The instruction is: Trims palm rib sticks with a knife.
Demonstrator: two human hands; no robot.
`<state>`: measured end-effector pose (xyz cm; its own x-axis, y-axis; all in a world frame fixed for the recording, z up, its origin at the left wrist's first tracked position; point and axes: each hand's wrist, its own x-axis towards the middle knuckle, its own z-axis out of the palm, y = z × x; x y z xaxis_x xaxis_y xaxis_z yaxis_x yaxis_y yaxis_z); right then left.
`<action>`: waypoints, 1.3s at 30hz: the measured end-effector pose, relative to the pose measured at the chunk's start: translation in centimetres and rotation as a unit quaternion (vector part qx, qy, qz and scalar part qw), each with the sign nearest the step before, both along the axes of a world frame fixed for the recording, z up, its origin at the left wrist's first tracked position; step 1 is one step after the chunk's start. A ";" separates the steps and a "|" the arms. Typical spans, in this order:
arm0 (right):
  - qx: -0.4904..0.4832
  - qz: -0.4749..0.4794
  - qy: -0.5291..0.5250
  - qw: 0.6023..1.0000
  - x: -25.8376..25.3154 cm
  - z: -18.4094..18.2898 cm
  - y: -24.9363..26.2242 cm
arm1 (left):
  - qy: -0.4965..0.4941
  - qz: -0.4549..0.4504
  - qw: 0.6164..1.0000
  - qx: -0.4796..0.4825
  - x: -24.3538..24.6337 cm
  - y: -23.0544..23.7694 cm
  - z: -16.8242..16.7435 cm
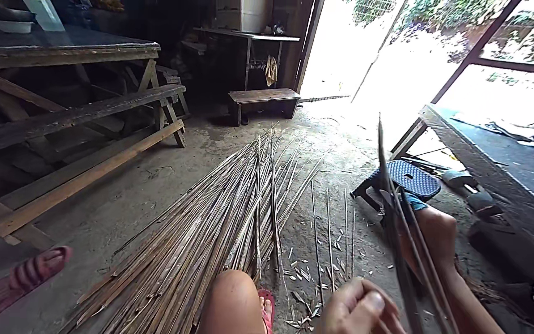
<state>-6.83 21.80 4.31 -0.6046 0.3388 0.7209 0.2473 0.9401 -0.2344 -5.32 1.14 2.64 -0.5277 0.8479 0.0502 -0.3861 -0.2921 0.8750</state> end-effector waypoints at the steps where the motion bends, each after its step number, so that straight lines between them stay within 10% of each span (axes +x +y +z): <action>1: 0.004 0.010 0.004 1.000 0.1 0.0 -0.1 | 0.001 0.008 1.000 -0.002 -0.7 0.6 0.7; 16: 0.054 0.045 0.001 0.998 0.9 1.9 -3.7 | 0.039 0.162 0.985 0.054 -3.5 4.4 3.7; 22: -0.068 0.150 -0.026 0.986 3.5 0.9 -4.4 | -0.054 0.136 0.984 0.101 -4.6 4.0 3.1; 29: -0.514 0.312 0.056 0.797 3.6 2.3 -5.4 | -0.061 0.116 0.986 0.107 -4.4 3.7 2.6; 39: -0.525 0.383 0.045 0.759 3.5 2.2 -5.0 | -0.106 0.098 0.974 0.173 -4.4 3.0 2.3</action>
<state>-3.37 16.76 6.50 -0.8780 0.3288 0.3479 -0.3400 0.0834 -0.9367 -9.71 4.12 4.90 -0.7070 0.6820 0.1871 -0.4547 -0.6410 0.6183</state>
